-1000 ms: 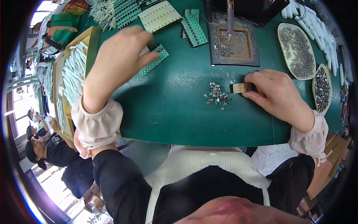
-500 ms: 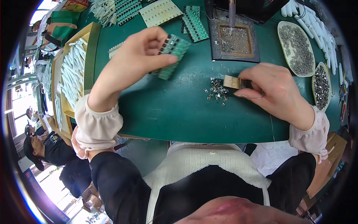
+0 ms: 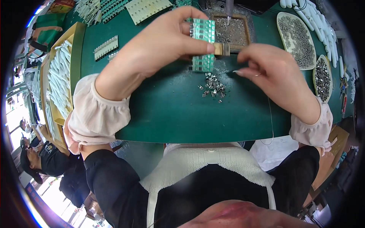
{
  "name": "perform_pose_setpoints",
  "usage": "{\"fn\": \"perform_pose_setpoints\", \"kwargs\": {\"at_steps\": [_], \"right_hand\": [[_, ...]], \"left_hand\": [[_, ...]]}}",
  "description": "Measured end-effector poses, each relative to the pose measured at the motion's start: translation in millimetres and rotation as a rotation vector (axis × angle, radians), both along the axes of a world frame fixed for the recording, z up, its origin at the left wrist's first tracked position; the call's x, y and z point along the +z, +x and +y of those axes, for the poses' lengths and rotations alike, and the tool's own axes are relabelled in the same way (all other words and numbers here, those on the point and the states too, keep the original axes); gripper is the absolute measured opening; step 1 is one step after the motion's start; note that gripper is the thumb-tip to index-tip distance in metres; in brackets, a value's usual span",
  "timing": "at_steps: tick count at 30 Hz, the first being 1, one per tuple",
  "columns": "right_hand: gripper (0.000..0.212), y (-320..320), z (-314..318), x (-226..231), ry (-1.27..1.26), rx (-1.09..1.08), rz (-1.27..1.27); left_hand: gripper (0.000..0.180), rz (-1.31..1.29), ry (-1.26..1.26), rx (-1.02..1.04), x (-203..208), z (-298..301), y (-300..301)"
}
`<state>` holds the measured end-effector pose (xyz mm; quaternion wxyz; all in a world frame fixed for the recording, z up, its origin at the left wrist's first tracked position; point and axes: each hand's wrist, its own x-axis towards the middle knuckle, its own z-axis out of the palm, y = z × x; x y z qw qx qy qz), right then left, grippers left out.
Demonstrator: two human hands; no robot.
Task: Manually assembling small metallic components and needles onto green electronic circuit strips at a factory workstation.
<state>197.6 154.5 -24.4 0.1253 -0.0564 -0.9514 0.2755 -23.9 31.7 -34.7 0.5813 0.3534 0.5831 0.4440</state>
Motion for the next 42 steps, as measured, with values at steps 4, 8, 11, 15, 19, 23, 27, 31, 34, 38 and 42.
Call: {"fn": "perform_pose_setpoints", "kwargs": {"at_steps": [4,8,11,15,19,23,27,31,34,38,42], "right_hand": [[0.019,3,-5,-13,-0.16,0.154,-0.091],[0.017,1,-8,-22,-0.174,0.183,-0.111],[0.017,-1,-7,-21,-0.166,0.2,-0.106],[0.015,2,-5,-10,-0.215,0.128,-0.161],[0.013,4,-3,-2,-0.289,0.105,-0.198],[0.014,5,1,-4,-0.265,0.093,-0.013],[0.013,4,2,4,-0.251,-0.031,-0.058],[0.012,-1,-2,2,-0.299,-0.091,0.025],[0.014,-2,-4,-2,-0.333,-0.093,0.064],[0.018,-5,0,-9,-0.301,-0.048,0.121],[0.021,-4,4,-10,-0.128,0.043,0.203]], "left_hand": [[0.048,-0.033,-0.065,0.024,17,16,8],[0.049,0.005,0.01,0.029,-5,7,9],[0.049,0.032,0.013,-0.032,-6,3,6],[0.048,-0.008,0.012,-0.033,-6,2,11],[0.045,-0.024,0.045,-0.038,-12,-1,16],[0.042,-0.081,-0.01,-0.051,-6,-1,16],[0.041,-0.101,0.005,-0.045,-8,-4,20],[0.042,-0.126,0.03,-0.041,-6,-5,23],[0.044,-0.15,0.025,-0.024,-7,-5,24],[0.045,-0.221,0.016,-0.019,-3,-3,25],[0.045,-0.251,0.016,-0.004,-7,-3,24]]}}
